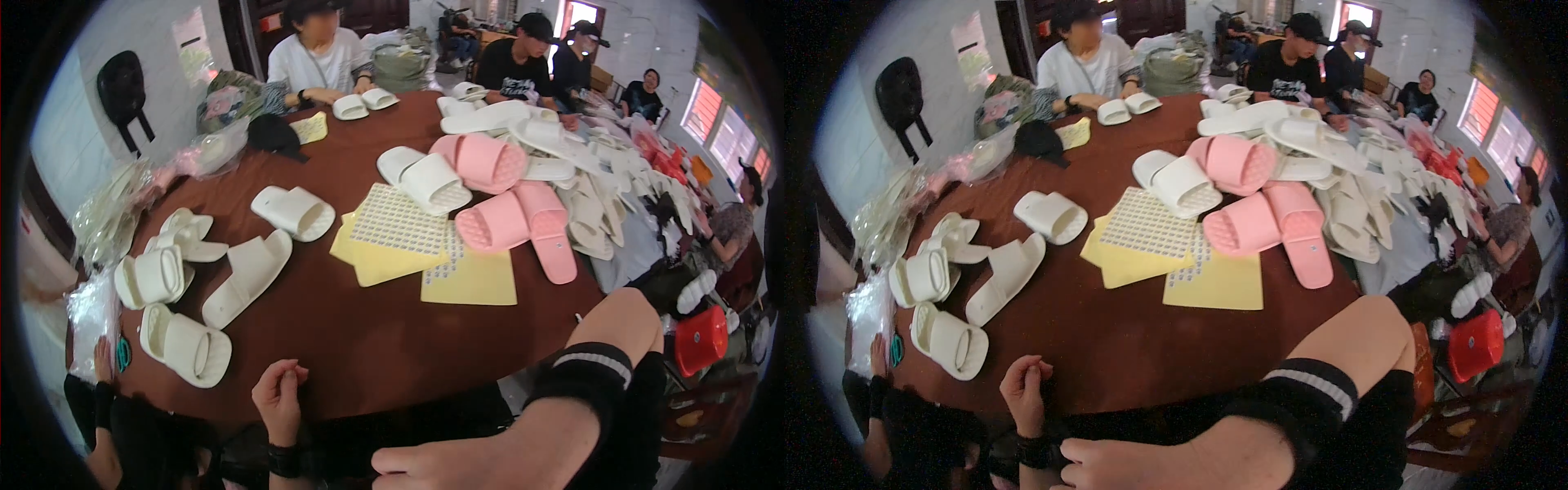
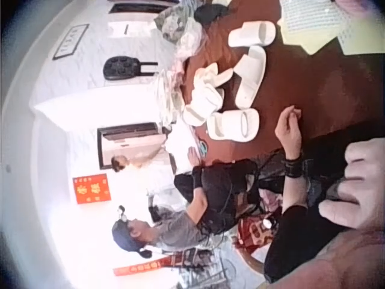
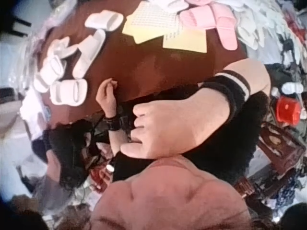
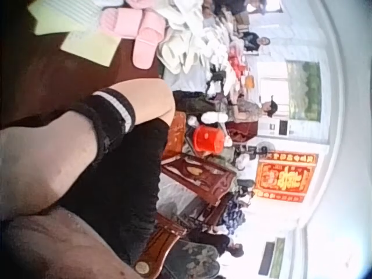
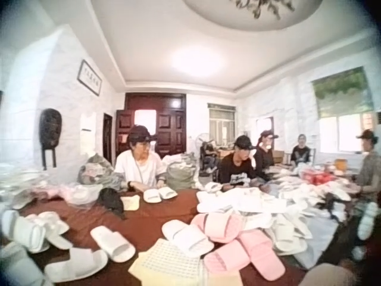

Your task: The recorder labels and inspects newly manufactured slippers at a work table with other workers.

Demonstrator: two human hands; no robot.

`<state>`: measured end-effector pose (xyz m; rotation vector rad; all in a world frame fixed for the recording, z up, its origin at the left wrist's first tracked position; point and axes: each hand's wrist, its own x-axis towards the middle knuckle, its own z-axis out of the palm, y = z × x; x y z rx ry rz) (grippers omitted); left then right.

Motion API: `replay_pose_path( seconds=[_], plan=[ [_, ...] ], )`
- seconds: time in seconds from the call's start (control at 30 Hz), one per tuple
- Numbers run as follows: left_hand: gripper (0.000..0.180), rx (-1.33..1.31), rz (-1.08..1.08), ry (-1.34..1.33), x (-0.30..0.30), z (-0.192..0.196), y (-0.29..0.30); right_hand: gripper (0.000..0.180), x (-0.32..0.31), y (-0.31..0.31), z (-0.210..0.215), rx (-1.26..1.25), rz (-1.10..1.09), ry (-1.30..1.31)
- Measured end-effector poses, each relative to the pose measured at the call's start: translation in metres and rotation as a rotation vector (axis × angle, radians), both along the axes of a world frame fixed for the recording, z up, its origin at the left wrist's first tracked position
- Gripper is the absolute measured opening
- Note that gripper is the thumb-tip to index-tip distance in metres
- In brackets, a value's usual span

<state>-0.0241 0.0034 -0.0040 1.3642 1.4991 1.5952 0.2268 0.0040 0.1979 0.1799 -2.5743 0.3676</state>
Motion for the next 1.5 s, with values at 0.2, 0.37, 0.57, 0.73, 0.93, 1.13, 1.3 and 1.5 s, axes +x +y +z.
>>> replay_pose_path(
  seconds=[0.2,0.37,0.57,0.73,0.93,1.13,1.3,1.5],
  plan=[
    [0.014,0.000,-0.049,-0.084,0.000,-0.001,0.000,0.023,0.000,-0.007,0.007,-0.172,0.004,-0.178],
    [0.014,-0.017,-0.054,-0.068,0.000,0.002,0.000,0.037,0.007,-0.007,0.016,-0.023,-0.068,-0.216],
    [0.015,-0.058,-0.052,-0.017,-0.001,0.003,0.001,0.045,0.023,-0.013,0.022,-0.020,-0.135,-0.277],
    [0.016,-0.141,-0.078,-0.120,-0.003,0.019,0.010,0.056,0.034,-0.004,0.015,0.060,-0.205,-0.061],
    [0.019,0.085,0.015,0.312,-0.017,0.052,0.051,0.033,0.035,0.042,-0.010,-0.035,-0.237,0.048],
    [0.033,-0.069,0.198,0.190,-0.060,0.052,0.124,0.017,0.022,0.109,-0.047,-0.634,-0.256,0.089],
    [0.029,-0.324,0.124,-0.076,-0.085,0.037,0.160,0.024,0.003,0.159,-0.090,-1.041,-0.241,0.168],
    [0.021,-0.143,0.168,-0.212,-0.073,0.029,0.164,0.027,0.003,0.177,-0.124,-1.233,-0.297,0.118]
  ],
)
